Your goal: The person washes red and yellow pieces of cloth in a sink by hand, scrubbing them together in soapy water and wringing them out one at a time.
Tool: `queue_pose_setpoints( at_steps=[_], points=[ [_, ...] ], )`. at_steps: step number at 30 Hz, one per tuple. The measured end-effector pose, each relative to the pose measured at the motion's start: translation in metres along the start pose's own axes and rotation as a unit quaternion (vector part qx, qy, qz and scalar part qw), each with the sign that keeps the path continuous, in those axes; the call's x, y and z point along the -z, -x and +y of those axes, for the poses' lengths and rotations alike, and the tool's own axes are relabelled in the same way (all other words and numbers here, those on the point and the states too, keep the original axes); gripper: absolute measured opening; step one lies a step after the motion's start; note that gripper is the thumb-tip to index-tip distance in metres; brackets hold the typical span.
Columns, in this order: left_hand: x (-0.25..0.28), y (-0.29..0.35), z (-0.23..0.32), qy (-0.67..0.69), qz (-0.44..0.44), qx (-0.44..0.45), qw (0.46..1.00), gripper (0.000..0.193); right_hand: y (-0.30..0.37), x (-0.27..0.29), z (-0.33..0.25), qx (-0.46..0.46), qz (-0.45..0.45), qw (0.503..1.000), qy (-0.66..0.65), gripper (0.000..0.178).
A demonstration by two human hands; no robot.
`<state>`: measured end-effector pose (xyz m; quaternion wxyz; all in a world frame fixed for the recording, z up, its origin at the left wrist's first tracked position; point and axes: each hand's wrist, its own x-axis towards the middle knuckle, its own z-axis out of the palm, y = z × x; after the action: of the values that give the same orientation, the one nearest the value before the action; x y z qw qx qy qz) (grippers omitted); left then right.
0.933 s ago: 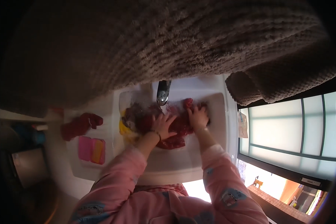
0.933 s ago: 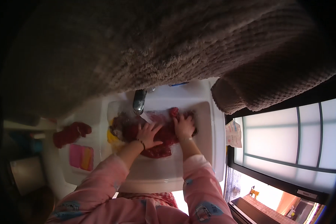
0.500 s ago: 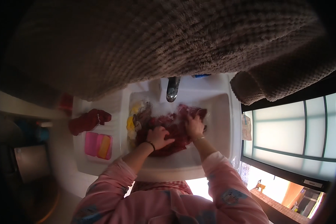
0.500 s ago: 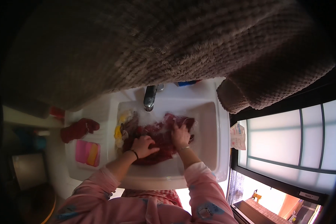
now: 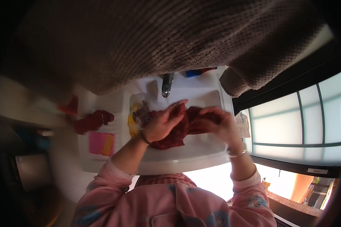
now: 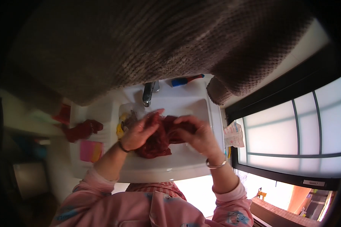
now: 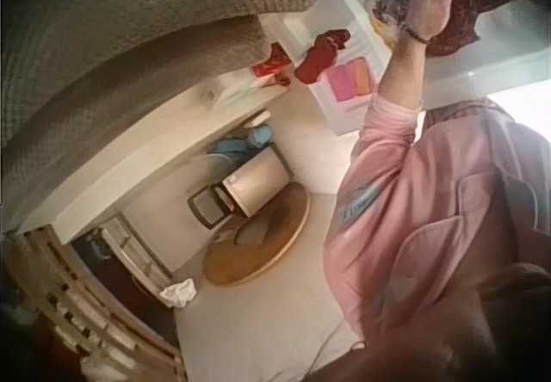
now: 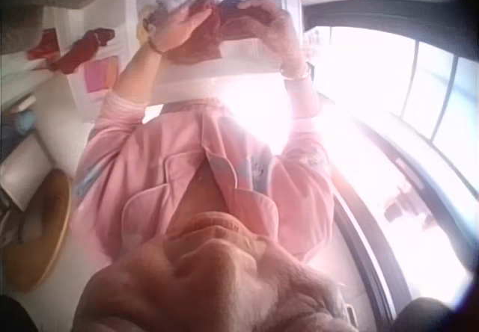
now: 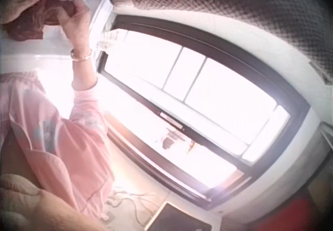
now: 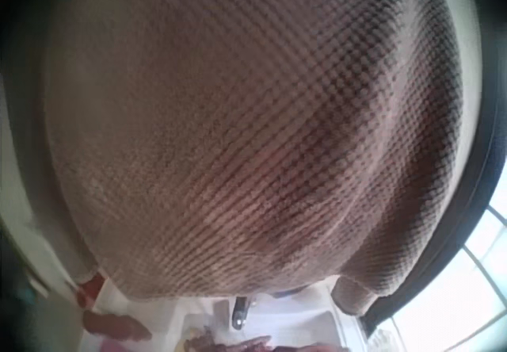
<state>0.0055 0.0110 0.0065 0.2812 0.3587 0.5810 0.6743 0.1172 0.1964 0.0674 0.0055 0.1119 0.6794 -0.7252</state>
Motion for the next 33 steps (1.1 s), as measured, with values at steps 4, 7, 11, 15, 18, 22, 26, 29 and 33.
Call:
queue_pose_setpoints(
  at_steps=[4, 7, 11, 15, 18, 22, 26, 29, 33],
  points=[
    [0.036, -0.007, 0.097, 0.031, 0.027, -0.111, 0.993, 0.042, 0.013, 0.005, -0.091, 0.219, 0.087, 0.972, 0.017, 0.032],
    [0.037, -0.014, 0.170, 0.114, -0.021, -0.230, 0.966, 0.046, 0.029, 0.000, -0.146, 0.338, 0.124, 0.933, 0.027, 0.042],
    [0.040, -0.016, 0.173, 0.118, -0.087, -0.247, 0.958, 0.051, 0.025, 0.006, -0.143, 0.415, 0.206, 0.879, 0.111, 0.046],
    [0.054, 0.011, 0.051, -0.080, -0.015, -0.020, 0.996, 0.054, -0.006, 0.016, -0.025, 0.096, 0.073, 0.963, 0.240, 0.032],
    [0.038, 0.051, -0.065, -0.067, -0.021, 0.124, 0.990, 0.058, -0.003, 0.016, 0.097, 0.020, 0.021, 0.958, 0.286, 0.025],
    [-0.013, 0.077, -0.109, -0.010, 0.004, 0.201, 0.979, 0.058, 0.022, -0.035, 0.181, -0.013, 0.004, 0.981, 0.194, 0.051],
    [-0.036, 0.067, -0.047, -0.175, 0.025, -0.008, 0.984, 0.052, 0.007, -0.047, 0.169, 0.131, 0.020, 0.944, 0.302, 0.042],
    [-0.011, 0.064, -0.035, 0.082, 0.183, 0.194, 0.960, 0.034, 0.006, -0.034, 0.044, 0.034, 0.080, 0.967, 0.238, 0.024],
    [0.021, 0.083, -0.067, 0.225, 0.167, 0.397, 0.874, 0.048, 0.011, -0.038, -0.094, 0.256, 0.075, 0.943, 0.199, 0.030]
  ],
)
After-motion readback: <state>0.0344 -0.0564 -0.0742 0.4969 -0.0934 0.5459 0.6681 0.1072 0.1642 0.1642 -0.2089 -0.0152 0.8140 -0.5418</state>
